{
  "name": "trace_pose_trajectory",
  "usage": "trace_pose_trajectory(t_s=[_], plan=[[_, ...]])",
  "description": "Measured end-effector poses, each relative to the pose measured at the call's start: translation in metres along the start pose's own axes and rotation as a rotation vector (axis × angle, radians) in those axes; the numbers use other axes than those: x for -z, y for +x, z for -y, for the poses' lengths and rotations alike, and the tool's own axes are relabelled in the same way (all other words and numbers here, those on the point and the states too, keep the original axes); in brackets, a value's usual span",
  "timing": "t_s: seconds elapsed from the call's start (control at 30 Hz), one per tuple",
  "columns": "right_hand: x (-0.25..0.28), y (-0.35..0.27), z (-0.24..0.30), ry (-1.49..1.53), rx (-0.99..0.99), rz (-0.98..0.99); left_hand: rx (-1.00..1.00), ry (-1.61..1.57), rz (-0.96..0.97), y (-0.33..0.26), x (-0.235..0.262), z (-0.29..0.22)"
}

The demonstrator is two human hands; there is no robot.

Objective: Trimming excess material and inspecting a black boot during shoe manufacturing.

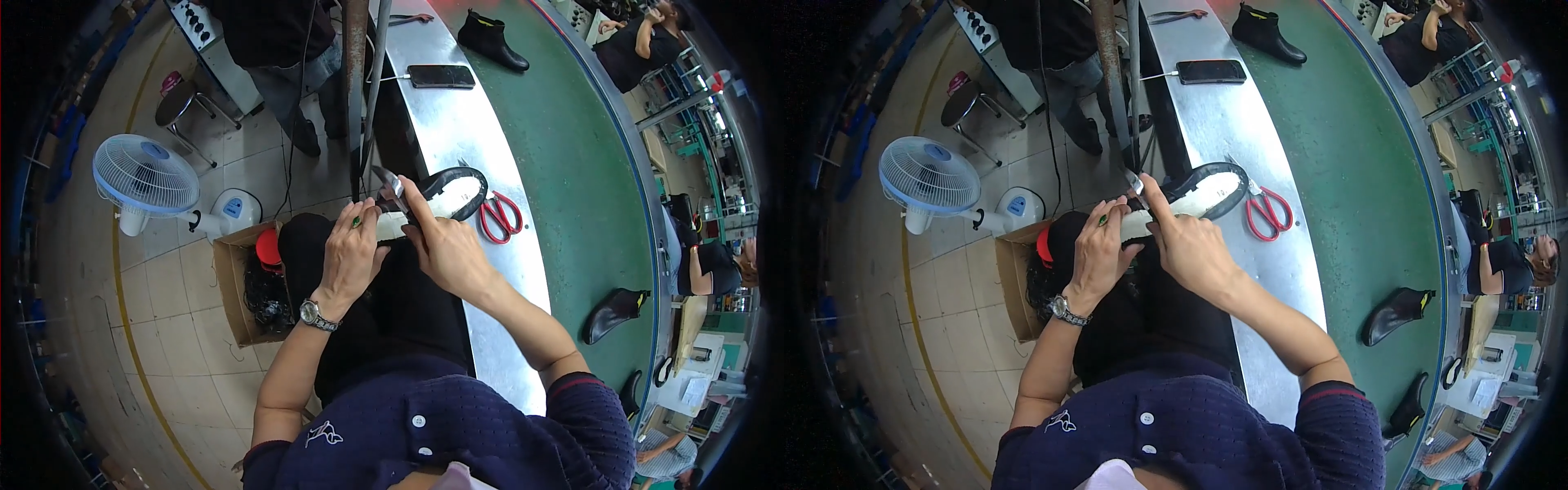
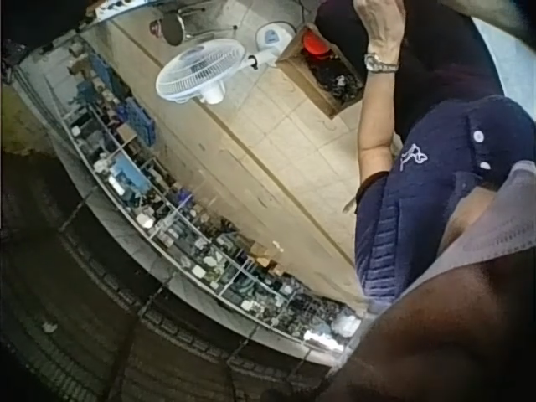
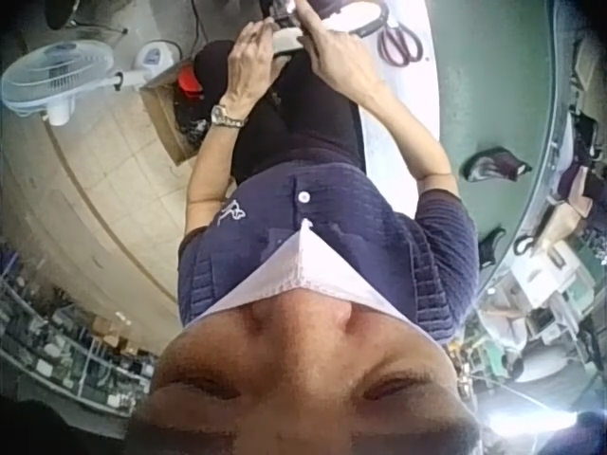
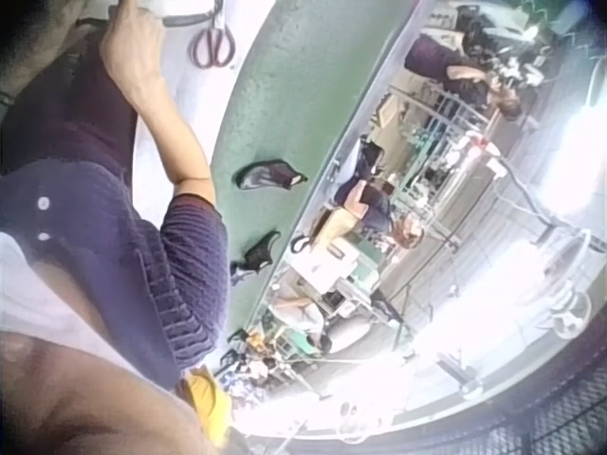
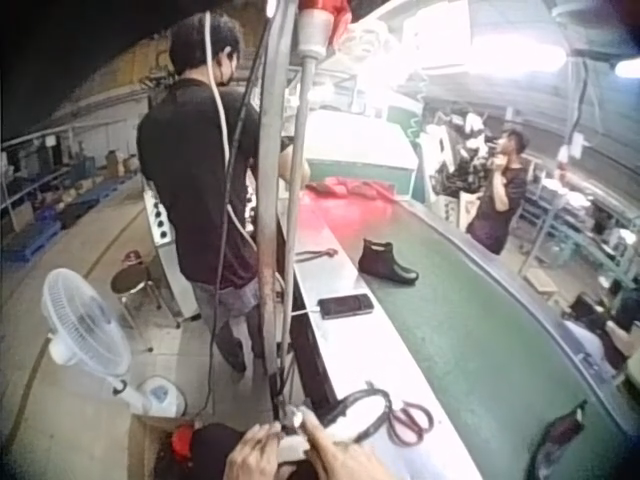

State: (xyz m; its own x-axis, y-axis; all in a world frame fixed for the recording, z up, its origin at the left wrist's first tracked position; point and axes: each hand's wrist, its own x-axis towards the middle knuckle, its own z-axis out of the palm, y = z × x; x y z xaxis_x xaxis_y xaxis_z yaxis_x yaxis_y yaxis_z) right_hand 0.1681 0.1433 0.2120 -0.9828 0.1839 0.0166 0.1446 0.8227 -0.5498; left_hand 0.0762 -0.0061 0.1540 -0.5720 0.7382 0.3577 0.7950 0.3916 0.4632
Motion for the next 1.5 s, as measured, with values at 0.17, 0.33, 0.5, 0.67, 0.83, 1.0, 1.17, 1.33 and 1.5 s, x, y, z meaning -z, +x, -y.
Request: trace_pose_trajectory(t_s=[0.17, 0.33, 0.5, 0.67, 0.83, 1.0, 1.17, 1.33, 1.5], plan=[[-0.012, 0.0, -0.02, -0.124, -0.071, 0.081, 0.005, -0.036, -0.015, 0.004, -0.001, -0.002], [0.033, 0.016, -0.041, -0.182, -0.005, -0.045, 0.003, -0.161, 0.107, -0.001, 0.009, 0.008], [0.024, -0.01, -0.07, -0.303, -0.018, 0.121, 0.068, -0.263, 0.076, -0.029, 0.018, 0.0], [0.039, -0.051, -0.003, 0.177, -0.06, 0.306, 0.578, -0.777, 0.133, -0.097, 0.015, -0.022], [0.003, -0.048, 0.03, 0.022, 0.069, 0.242, 0.584, -0.496, -0.036, -0.1, 0.023, -0.011], [-0.001, -0.025, 0.035, -0.029, 0.037, 0.541, 0.519, -0.202, -0.008, -0.104, 0.034, -0.013], [0.019, -0.021, 0.043, -0.069, 0.052, 0.724, 0.468, -0.222, -0.098, -0.113, 0.025, -0.01], [0.02, -0.011, 0.059, -0.249, 0.18, 0.846, 0.415, -0.205, -0.011, -0.112, 0.03, -0.017], [0.018, -0.01, 0.056, -0.208, 0.107, 0.893, 0.468, -0.28, 0.136, -0.112, 0.033, -0.014]])
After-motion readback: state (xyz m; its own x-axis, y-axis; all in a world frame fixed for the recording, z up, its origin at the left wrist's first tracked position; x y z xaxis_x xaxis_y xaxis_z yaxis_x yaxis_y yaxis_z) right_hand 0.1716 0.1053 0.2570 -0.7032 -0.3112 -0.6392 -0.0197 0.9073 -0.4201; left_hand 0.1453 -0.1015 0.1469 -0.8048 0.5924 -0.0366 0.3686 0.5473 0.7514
